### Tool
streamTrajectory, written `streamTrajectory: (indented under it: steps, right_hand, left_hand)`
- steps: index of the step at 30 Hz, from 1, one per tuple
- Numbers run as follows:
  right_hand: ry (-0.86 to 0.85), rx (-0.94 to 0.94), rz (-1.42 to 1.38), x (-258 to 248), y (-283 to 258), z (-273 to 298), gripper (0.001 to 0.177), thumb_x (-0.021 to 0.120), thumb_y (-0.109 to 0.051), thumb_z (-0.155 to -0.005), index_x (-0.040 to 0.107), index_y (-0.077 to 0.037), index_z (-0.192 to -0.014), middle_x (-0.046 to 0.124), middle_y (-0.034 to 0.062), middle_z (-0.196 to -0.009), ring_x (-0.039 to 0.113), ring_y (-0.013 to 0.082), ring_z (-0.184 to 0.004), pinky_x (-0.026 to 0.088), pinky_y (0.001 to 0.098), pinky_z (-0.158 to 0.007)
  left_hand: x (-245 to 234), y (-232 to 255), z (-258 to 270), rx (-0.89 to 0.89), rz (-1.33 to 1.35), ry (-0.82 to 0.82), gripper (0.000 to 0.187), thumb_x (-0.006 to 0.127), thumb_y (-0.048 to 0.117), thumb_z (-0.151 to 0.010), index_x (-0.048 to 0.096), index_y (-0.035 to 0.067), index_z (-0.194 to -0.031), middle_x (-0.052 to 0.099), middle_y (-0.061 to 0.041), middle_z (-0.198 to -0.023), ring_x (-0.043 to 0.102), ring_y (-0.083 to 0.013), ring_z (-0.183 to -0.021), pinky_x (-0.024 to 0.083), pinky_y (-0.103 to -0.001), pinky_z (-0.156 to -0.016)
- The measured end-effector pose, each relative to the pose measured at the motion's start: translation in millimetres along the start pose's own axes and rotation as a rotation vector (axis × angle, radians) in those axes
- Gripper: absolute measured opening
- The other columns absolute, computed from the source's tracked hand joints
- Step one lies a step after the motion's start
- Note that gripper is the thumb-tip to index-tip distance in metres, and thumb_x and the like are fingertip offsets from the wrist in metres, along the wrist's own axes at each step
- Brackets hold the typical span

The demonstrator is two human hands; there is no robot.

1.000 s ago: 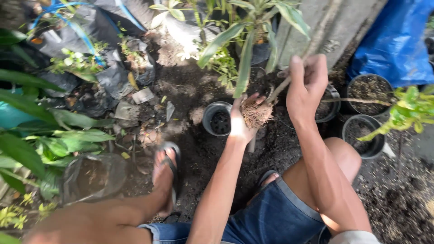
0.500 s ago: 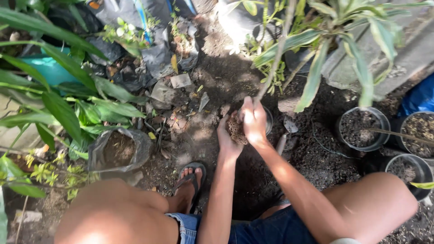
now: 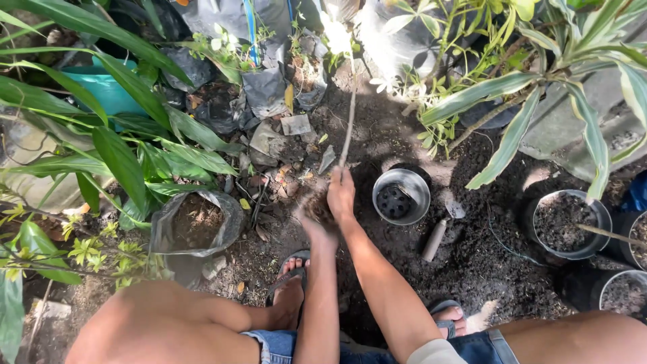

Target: The person scoops soil from a pile on the ground using a small hand trowel and fills a black plastic pot. They then place a smaller black pot inside the larger one and continue to add soil around it, patting it down with their hands.

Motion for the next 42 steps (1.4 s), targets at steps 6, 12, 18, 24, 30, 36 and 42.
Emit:
streamTrajectory:
  steps: [6,12,18,24,30,36,42]
  right_hand:
    - [-0.188,-0.274,0.389,0.8,62.3,-58.6,0.057,0.080,-0.037,-0.084,0.066,-0.023,-0.138,0.065,0.0118,-0.135,0.059,0.0315,-0.132,0.047,0.0452,-0.115]
    - [0.445,-0.431,-0.173,-94.4,47.7,3.6,0.023,0.087,-0.008,-0.071,0.084,-0.016,-0.093,0.075,0.0073,-0.081,0.072,0.0220,-0.089,0.055,0.0348,-0.093]
    - [1.200,0.214,-0.299,-269.0,284.9,-75.0,0.020,0.085,-0.020,-0.082,0.078,-0.024,-0.100,0.074,-0.0014,-0.097,0.071,0.0229,-0.100,0.059,0.0405,-0.088]
    - [0.582,0.429,0.327,-219.4,250.8,-35.6,0.066,0.080,-0.066,-0.080,0.065,-0.021,-0.126,0.069,0.0068,-0.119,0.064,0.0322,-0.119,0.052,0.0538,-0.099]
    - [0.433,0.312,0.146,-264.8,284.5,-80.1,0.063,0.078,-0.036,-0.074,0.061,-0.005,-0.125,0.069,0.0264,-0.117,0.064,0.0467,-0.119,0.051,0.0612,-0.100]
    - [0.363,0.380,0.188,-312.0,84.1,47.1,0.067,0.057,-0.065,-0.091,0.076,-0.006,-0.115,0.075,0.0238,-0.111,0.066,0.0418,-0.119,0.050,0.0581,-0.102]
    - [0.453,0.215,0.162,-325.0,36.4,65.8,0.062,0.075,-0.023,-0.088,0.054,0.002,-0.141,0.065,0.0350,-0.125,0.060,0.0532,-0.124,0.046,0.0672,-0.103]
  left_hand:
    - [21.3,19.7,34.5,0.228,0.415,0.221,0.119,0.052,0.086,-0.073,0.017,0.023,-0.167,0.005,-0.004,-0.175,0.009,-0.0313,-0.160,0.009,-0.050,-0.129]
    - [60.8,-37.1,115.7,0.585,-0.534,0.497,0.057,0.061,0.029,-0.089,0.049,0.002,-0.138,0.054,-0.027,-0.138,0.056,-0.0413,-0.129,0.044,-0.052,-0.110]
    - [-4.9,-121.2,28.7,0.622,-0.885,0.099,0.056,0.076,0.010,-0.081,0.062,0.021,-0.134,0.048,-0.008,-0.138,0.052,-0.0271,-0.136,0.042,-0.041,-0.117]
    - [-67.8,-140.9,-21.4,0.571,-1.306,0.033,0.045,0.076,0.027,-0.084,0.064,0.017,-0.126,0.061,-0.011,-0.122,0.061,-0.0299,-0.122,0.050,-0.040,-0.107]
    - [21.3,-98.6,66.2,0.121,-1.255,-0.110,0.077,0.075,0.033,-0.090,0.038,0.000,-0.150,0.047,-0.033,-0.142,0.066,-0.0499,-0.111,0.061,-0.056,-0.082]
    - [51.3,-106.5,22.2,0.149,-1.484,-0.137,0.072,0.074,0.028,-0.090,0.040,0.013,-0.152,0.045,-0.028,-0.147,0.063,-0.0513,-0.114,0.067,-0.056,-0.069]
    - [59.6,-115.3,-12.7,0.537,-1.854,-0.088,0.038,0.042,0.034,-0.107,0.059,0.022,-0.139,0.070,-0.013,-0.123,0.070,-0.0323,-0.110,0.066,-0.047,-0.082]
Point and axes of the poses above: each hand's wrist, its own z-axis away from the middle knuckle, its own x-axis out of the palm, y = z × x, the point moved 1 cm from there along -z, towards the middle knuckle
